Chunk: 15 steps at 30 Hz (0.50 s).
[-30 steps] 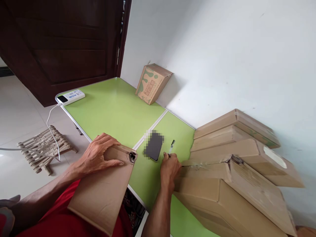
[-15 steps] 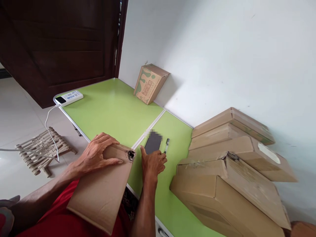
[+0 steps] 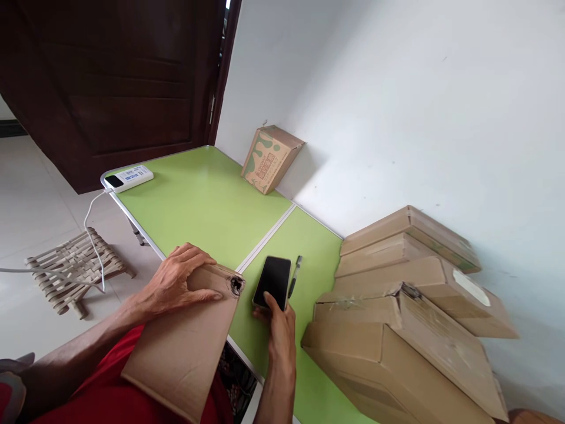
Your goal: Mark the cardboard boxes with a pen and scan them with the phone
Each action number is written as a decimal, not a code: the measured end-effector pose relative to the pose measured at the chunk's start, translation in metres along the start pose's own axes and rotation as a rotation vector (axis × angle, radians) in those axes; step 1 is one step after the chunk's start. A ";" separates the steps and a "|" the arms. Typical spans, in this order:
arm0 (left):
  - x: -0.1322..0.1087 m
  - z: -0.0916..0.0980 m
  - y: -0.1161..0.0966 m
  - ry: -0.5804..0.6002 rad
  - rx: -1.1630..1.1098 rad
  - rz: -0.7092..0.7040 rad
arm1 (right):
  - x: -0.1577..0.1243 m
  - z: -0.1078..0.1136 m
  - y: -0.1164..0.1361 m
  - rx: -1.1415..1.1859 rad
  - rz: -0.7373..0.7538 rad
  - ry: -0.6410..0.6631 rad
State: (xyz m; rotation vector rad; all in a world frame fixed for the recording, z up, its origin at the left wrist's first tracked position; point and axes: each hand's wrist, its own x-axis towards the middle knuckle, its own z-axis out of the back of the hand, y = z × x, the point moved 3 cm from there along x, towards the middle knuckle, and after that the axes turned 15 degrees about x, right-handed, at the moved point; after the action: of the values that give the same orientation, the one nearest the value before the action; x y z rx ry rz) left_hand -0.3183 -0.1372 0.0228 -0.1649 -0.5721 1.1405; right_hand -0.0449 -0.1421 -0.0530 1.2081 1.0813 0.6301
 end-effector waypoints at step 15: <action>0.001 0.003 -0.002 -0.012 0.007 0.007 | -0.158 -0.002 0.001 0.742 -0.167 0.296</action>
State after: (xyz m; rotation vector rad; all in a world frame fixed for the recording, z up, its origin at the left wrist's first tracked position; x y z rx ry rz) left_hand -0.3184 -0.1380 0.0263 -0.1545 -0.5785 1.1508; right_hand -0.1095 -0.2769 -0.0018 1.6581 1.7363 0.2749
